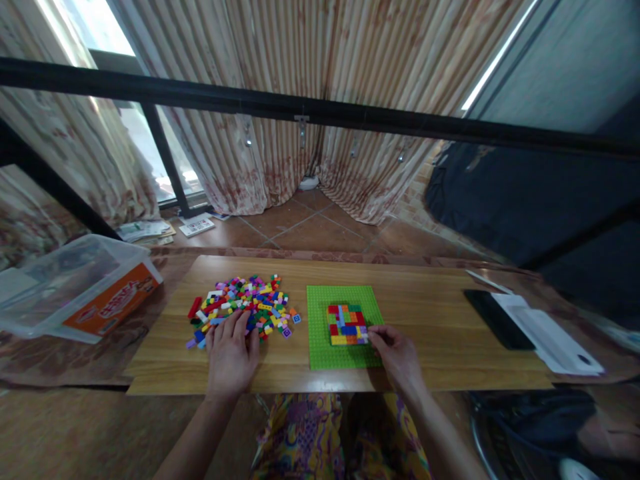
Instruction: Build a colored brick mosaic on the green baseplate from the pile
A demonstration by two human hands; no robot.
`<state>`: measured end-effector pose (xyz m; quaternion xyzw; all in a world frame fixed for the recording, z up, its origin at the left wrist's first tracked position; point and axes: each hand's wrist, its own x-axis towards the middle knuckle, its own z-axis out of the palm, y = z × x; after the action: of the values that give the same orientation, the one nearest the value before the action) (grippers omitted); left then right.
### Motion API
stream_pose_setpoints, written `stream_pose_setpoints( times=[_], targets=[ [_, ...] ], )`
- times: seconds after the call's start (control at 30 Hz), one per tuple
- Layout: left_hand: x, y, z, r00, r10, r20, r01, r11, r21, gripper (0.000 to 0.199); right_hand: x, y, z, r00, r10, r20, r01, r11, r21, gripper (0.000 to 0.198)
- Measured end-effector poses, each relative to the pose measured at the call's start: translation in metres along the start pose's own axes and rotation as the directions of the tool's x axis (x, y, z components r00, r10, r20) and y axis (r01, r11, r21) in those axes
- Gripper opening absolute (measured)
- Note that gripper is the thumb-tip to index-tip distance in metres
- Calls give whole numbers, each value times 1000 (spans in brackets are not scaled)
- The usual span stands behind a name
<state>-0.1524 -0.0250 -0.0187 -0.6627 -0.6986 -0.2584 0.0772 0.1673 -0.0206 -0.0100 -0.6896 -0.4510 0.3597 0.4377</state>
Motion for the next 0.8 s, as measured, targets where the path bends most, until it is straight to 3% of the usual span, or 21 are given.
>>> stream_pose_setpoints(
  times=[0.6, 0.8],
  targets=[
    [-2, -2, 1, 1000, 3, -6, -3, 1000, -17, 37, -2, 1, 2, 999, -47, 4, 47, 995, -93, 36],
    [-3, -6, 3, 1000, 4, -25, -6, 995, -101, 36, -1, 11, 0, 1000, -18, 24, 18, 1000, -9, 44]
  ],
)
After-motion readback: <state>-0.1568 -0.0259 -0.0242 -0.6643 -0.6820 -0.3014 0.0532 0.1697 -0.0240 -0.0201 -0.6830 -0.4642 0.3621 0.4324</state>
